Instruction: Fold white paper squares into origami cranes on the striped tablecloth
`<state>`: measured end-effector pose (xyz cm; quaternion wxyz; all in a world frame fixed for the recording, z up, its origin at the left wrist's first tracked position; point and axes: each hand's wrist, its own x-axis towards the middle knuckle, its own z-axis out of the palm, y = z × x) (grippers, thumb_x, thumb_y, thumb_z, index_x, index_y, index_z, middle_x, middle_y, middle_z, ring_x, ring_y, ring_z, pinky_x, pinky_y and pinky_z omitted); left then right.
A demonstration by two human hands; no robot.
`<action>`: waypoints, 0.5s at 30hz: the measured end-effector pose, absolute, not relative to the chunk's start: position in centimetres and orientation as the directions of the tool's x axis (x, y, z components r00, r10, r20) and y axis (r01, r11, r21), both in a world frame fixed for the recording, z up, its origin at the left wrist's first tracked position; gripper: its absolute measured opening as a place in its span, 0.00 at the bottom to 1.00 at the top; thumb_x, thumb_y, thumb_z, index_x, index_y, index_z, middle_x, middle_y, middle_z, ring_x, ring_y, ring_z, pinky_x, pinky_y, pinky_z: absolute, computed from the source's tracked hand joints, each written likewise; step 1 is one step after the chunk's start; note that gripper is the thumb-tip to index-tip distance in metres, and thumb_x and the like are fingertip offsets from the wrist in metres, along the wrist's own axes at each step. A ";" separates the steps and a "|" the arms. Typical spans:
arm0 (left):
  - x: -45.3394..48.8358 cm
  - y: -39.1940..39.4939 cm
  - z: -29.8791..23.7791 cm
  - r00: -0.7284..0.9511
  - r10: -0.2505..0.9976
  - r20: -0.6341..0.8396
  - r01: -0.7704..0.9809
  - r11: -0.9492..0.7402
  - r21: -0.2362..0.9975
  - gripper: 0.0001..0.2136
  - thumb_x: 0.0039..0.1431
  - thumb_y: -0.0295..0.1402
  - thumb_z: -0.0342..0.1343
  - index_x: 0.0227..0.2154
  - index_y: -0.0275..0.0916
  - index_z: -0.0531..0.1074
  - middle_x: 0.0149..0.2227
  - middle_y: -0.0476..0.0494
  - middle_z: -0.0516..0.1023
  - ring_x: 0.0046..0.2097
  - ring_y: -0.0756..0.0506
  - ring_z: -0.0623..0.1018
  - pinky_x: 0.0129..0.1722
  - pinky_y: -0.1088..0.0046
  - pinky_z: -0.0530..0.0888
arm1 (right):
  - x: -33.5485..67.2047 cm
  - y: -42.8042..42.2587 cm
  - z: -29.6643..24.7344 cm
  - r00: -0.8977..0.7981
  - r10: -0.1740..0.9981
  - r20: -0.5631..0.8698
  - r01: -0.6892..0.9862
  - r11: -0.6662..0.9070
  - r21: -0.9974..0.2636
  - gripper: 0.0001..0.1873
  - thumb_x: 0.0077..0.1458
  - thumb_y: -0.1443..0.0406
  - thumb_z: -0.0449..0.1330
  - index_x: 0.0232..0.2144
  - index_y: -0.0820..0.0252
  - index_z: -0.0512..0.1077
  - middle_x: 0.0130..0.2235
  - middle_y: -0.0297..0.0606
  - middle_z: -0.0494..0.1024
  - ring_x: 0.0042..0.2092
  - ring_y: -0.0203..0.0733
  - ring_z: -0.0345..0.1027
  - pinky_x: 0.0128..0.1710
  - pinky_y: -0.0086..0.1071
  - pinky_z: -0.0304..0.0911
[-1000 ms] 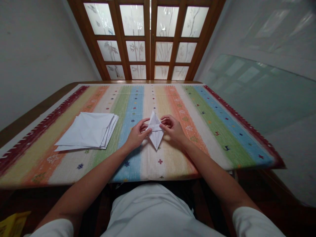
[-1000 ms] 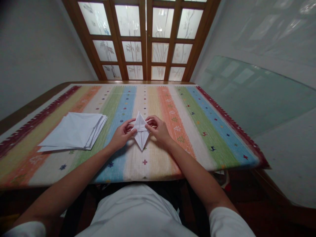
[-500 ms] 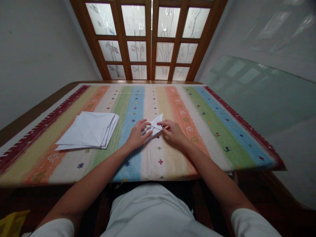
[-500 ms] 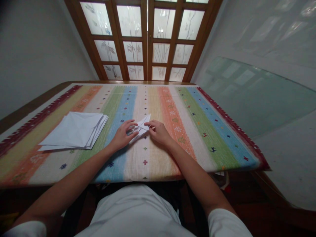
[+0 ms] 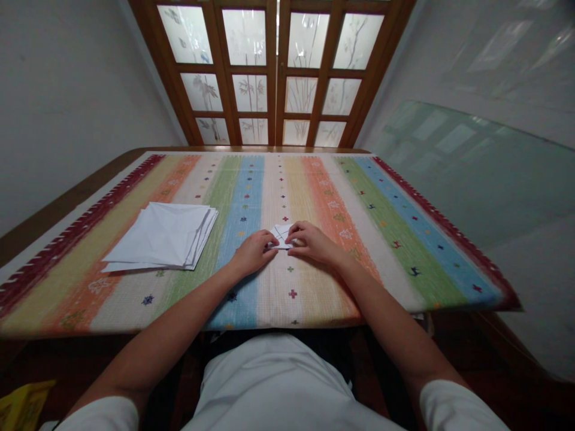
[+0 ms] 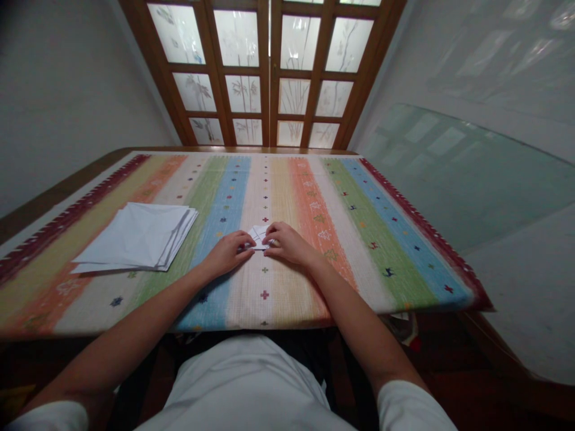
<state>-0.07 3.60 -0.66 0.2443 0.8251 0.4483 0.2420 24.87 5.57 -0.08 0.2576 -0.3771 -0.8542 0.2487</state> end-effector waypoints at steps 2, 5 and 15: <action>-0.1 3.7 -0.5 0.484 0.857 0.178 0.628 -0.482 0.611 0.05 0.65 0.30 0.61 0.39 0.39 0.82 0.43 0.40 0.81 0.39 0.43 0.79 0.45 0.65 0.75 | 24.7 5.8 -0.1 -0.600 0.762 0.245 0.491 0.592 -0.639 0.05 0.57 0.66 0.73 0.38 0.54 0.86 0.47 0.43 0.83 0.49 0.48 0.76 0.53 0.40 0.67; -0.1 3.7 -0.3 0.479 0.856 0.194 0.641 -0.492 0.590 0.06 0.66 0.31 0.59 0.39 0.39 0.82 0.41 0.40 0.82 0.42 0.41 0.80 0.46 0.64 0.75 | 24.6 6.1 -0.2 -0.581 0.782 0.225 0.501 0.562 -0.658 0.05 0.63 0.64 0.68 0.38 0.54 0.85 0.41 0.41 0.86 0.42 0.46 0.77 0.46 0.37 0.67; -0.1 4.1 -0.7 0.397 0.889 0.227 0.668 -0.450 0.593 0.06 0.67 0.26 0.57 0.42 0.38 0.79 0.42 0.41 0.79 0.39 0.44 0.79 0.48 0.64 0.77 | 23.0 6.9 -1.6 -0.462 0.816 0.347 0.596 0.575 -0.560 0.16 0.64 0.70 0.63 0.52 0.57 0.81 0.51 0.46 0.81 0.44 0.43 0.75 0.47 0.36 0.69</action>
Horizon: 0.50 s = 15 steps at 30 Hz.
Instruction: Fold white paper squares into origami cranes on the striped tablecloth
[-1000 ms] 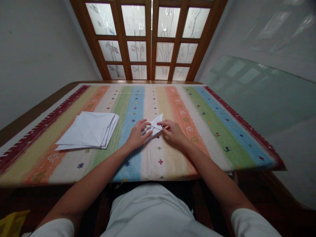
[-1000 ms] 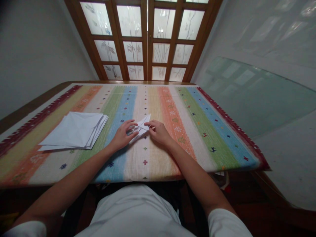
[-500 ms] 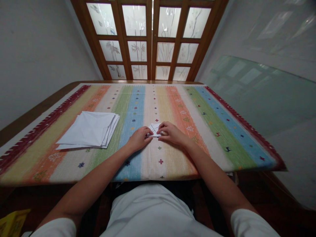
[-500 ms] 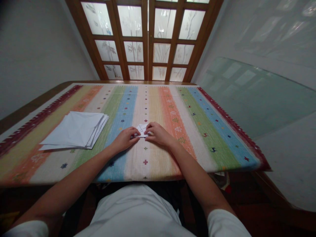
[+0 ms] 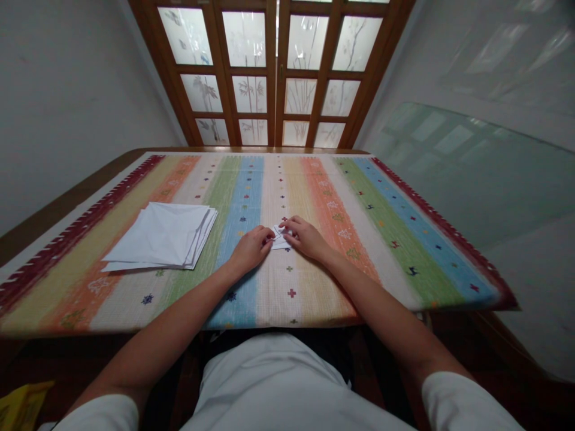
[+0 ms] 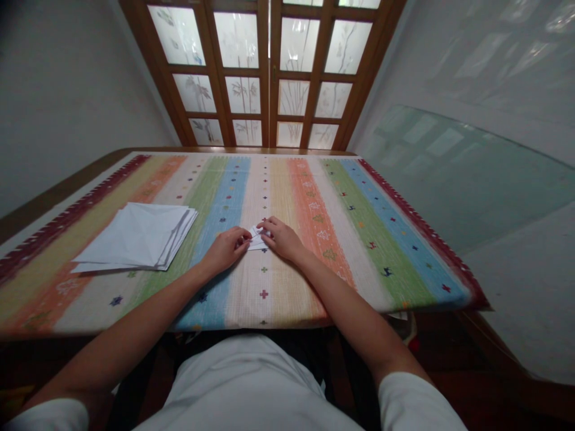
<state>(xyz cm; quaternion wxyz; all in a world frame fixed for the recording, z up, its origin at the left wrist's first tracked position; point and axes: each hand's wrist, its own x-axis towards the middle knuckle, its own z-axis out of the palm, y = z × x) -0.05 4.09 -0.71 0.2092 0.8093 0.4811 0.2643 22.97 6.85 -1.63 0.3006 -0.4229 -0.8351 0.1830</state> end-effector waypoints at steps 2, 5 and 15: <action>0.0 4.2 -1.0 0.401 0.881 0.251 0.672 -0.469 0.574 0.06 0.66 0.25 0.58 0.42 0.38 0.79 0.45 0.40 0.79 0.44 0.42 0.80 0.53 0.62 0.77 | 22.7 6.9 -1.9 -0.482 0.778 0.404 0.621 0.628 -0.469 0.16 0.65 0.70 0.62 0.53 0.57 0.81 0.56 0.49 0.78 0.51 0.47 0.74 0.53 0.41 0.69; 0.0 4.5 -1.4 0.394 0.872 0.290 0.690 -0.489 0.533 0.06 0.65 0.25 0.58 0.40 0.38 0.80 0.48 0.37 0.79 0.51 0.39 0.79 0.59 0.57 0.75 | 22.7 7.1 -2.2 -0.527 0.746 0.408 0.658 0.661 -0.360 0.15 0.66 0.70 0.61 0.51 0.58 0.82 0.59 0.52 0.79 0.58 0.55 0.71 0.59 0.50 0.66; -0.4 4.7 -1.3 0.488 0.827 0.278 0.640 -0.556 0.530 0.09 0.64 0.23 0.56 0.38 0.38 0.81 0.46 0.38 0.83 0.52 0.40 0.81 0.59 0.58 0.76 | 24.3 6.2 -0.4 -0.591 0.767 0.252 0.619 0.631 -0.468 0.10 0.62 0.68 0.63 0.42 0.57 0.86 0.61 0.49 0.81 0.56 0.53 0.80 0.58 0.45 0.71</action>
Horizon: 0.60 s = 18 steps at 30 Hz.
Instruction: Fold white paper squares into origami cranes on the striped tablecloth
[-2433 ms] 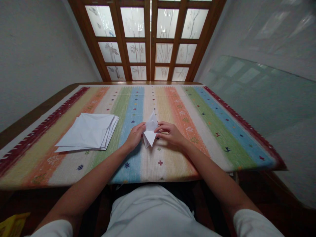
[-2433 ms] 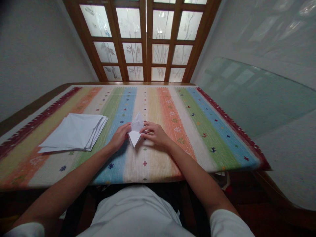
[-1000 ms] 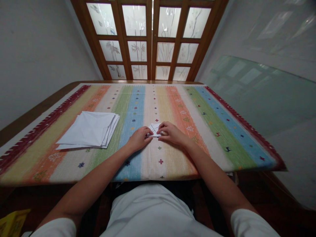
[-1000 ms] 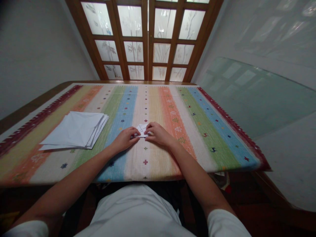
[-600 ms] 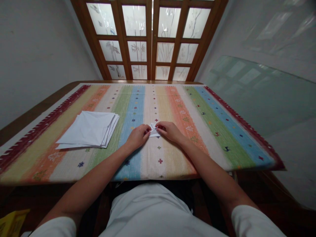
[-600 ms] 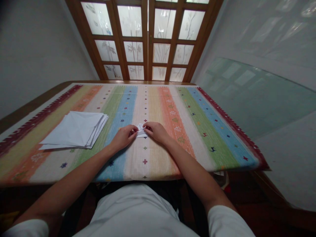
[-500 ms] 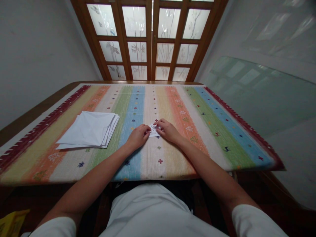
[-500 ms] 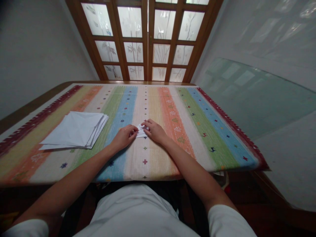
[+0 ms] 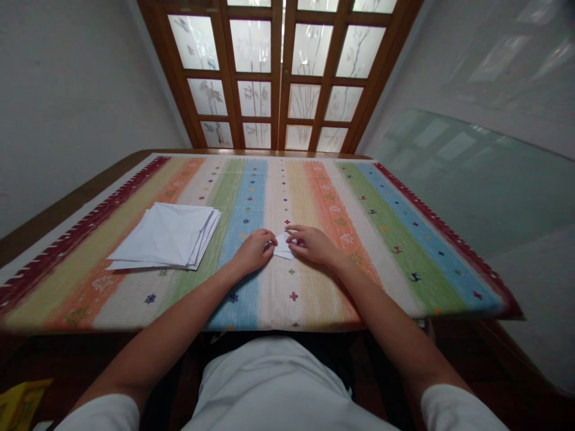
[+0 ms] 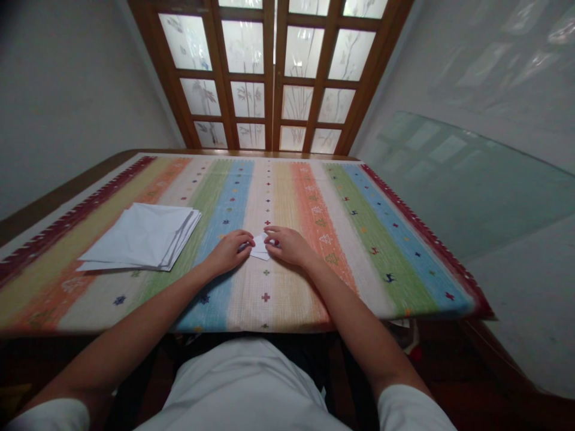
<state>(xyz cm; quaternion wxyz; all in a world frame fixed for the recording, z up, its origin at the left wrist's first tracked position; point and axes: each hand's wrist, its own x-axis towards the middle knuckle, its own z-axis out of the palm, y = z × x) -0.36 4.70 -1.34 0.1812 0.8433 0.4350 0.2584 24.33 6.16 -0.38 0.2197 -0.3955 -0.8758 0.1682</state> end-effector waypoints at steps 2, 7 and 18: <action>-0.3 4.7 -1.2 0.492 0.827 0.272 0.639 -0.555 0.533 0.09 0.64 0.22 0.57 0.38 0.38 0.82 0.46 0.38 0.83 0.52 0.40 0.82 0.60 0.58 0.76 | 24.5 6.0 -0.3 -0.593 0.773 0.225 0.619 0.616 -0.486 0.09 0.62 0.67 0.64 0.40 0.56 0.86 0.62 0.48 0.81 0.55 0.52 0.81 0.56 0.42 0.72; -0.5 4.7 -0.6 0.482 0.838 0.256 0.642 -0.536 0.548 0.08 0.63 0.23 0.59 0.38 0.38 0.83 0.46 0.39 0.84 0.49 0.41 0.82 0.57 0.60 0.77 | 24.6 6.3 -0.4 -0.596 0.776 0.207 0.602 0.602 -0.525 0.07 0.61 0.68 0.66 0.40 0.57 0.85 0.60 0.48 0.82 0.40 0.41 0.79 0.46 0.37 0.72; -1.3 4.7 0.3 0.441 0.879 0.179 0.665 -0.454 0.593 0.09 0.61 0.25 0.63 0.43 0.38 0.84 0.38 0.44 0.85 0.38 0.45 0.80 0.44 0.69 0.75 | 24.5 5.7 0.0 -0.550 0.805 0.222 0.616 0.571 -0.543 0.13 0.60 0.68 0.67 0.48 0.58 0.80 0.43 0.40 0.82 0.37 0.40 0.73 0.40 0.33 0.65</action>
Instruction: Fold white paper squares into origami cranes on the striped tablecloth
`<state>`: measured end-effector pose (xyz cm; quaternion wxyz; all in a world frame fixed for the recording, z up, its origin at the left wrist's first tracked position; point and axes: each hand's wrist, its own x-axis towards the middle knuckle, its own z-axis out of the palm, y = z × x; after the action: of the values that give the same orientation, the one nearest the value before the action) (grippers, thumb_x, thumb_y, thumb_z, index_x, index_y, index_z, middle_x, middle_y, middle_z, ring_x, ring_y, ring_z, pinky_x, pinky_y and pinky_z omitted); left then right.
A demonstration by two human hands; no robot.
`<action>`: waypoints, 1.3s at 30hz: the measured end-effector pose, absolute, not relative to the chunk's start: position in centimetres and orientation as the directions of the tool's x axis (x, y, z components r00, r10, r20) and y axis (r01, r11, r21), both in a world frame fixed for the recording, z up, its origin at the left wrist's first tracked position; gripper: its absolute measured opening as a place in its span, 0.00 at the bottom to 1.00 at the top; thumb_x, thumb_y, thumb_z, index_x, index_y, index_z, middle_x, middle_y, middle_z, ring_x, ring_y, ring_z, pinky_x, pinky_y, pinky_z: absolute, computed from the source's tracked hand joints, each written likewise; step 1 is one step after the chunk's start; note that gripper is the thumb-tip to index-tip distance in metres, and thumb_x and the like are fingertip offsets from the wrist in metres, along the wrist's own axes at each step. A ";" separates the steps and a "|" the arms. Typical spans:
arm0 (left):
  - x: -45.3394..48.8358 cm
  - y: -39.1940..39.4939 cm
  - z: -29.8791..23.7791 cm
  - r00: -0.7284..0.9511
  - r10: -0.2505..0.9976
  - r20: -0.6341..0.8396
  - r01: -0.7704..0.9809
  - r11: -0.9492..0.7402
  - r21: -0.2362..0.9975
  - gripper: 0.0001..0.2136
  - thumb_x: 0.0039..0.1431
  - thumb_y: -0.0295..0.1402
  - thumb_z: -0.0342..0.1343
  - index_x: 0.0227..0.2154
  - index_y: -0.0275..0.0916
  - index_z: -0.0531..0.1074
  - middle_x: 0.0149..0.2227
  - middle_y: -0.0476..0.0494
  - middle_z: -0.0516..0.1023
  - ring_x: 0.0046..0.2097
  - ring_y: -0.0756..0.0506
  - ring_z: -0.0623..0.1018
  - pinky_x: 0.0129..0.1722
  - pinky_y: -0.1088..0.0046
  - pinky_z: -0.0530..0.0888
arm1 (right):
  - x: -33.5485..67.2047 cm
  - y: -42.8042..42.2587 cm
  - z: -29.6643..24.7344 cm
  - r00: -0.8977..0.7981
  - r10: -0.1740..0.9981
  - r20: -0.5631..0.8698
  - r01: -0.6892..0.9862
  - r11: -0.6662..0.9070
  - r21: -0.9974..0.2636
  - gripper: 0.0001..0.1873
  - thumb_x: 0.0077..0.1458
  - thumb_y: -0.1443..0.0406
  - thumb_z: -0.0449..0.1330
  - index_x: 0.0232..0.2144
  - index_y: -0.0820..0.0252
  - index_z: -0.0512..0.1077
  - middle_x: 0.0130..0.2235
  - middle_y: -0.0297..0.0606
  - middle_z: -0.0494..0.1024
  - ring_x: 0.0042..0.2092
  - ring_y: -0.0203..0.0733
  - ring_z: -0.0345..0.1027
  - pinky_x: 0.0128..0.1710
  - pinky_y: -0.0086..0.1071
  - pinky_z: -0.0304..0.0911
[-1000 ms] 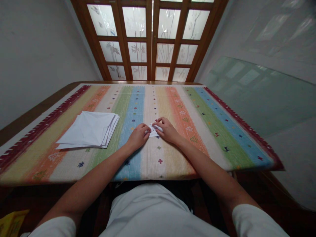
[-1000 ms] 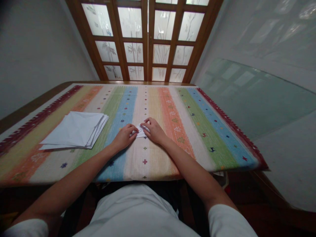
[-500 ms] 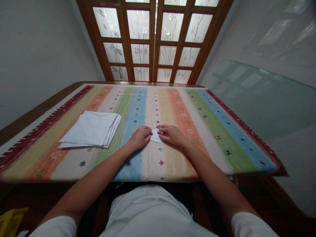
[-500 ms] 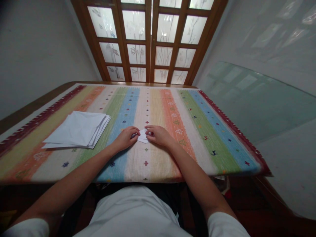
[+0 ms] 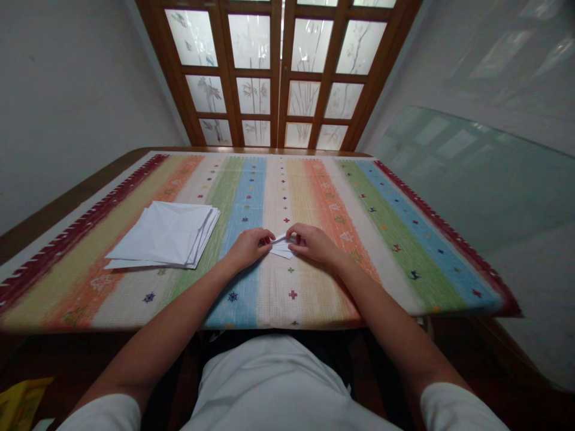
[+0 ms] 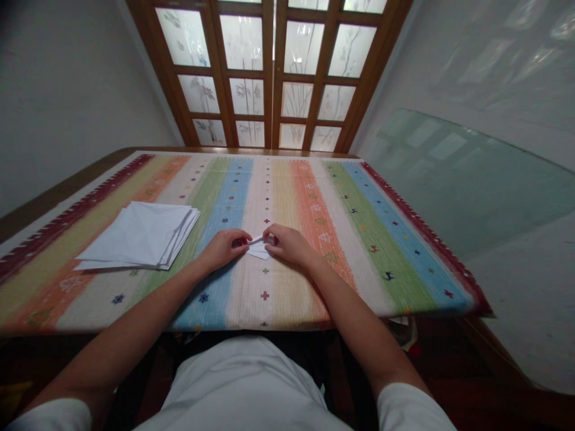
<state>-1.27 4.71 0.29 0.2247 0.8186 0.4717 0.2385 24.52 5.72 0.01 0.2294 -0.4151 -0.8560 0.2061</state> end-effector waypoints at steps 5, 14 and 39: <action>-1.4 4.9 0.4 0.504 0.852 0.143 0.698 -0.500 0.512 0.08 0.64 0.27 0.62 0.39 0.39 0.87 0.40 0.41 0.86 0.41 0.43 0.82 0.46 0.67 0.75 | 24.4 5.8 -0.1 -0.557 0.811 0.181 0.626 0.553 -0.549 0.09 0.61 0.68 0.66 0.45 0.59 0.81 0.41 0.40 0.82 0.36 0.40 0.72 0.40 0.34 0.65; -0.4 4.2 -0.3 0.622 0.742 0.248 0.641 -0.665 0.383 0.14 0.67 0.21 0.58 0.44 0.42 0.86 0.47 0.39 0.85 0.50 0.41 0.81 0.53 0.64 0.76 | 24.4 6.2 -0.8 -0.590 0.765 0.259 0.578 0.624 -0.526 0.06 0.61 0.70 0.67 0.40 0.57 0.82 0.52 0.47 0.81 0.54 0.50 0.74 0.60 0.46 0.67; 0.0 4.1 -1.0 0.722 0.642 0.260 0.539 -0.756 0.372 0.15 0.66 0.19 0.55 0.44 0.41 0.84 0.46 0.39 0.83 0.49 0.41 0.81 0.54 0.62 0.76 | 24.5 6.1 0.0 -0.576 0.808 0.126 0.400 0.413 -0.818 0.07 0.56 0.63 0.69 0.35 0.57 0.87 0.40 0.40 0.83 0.38 0.40 0.74 0.39 0.33 0.66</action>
<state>0.05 4.07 -1.00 0.1365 0.9177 0.3216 0.1892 24.49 6.14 0.02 0.2627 -0.3782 -0.7985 0.3877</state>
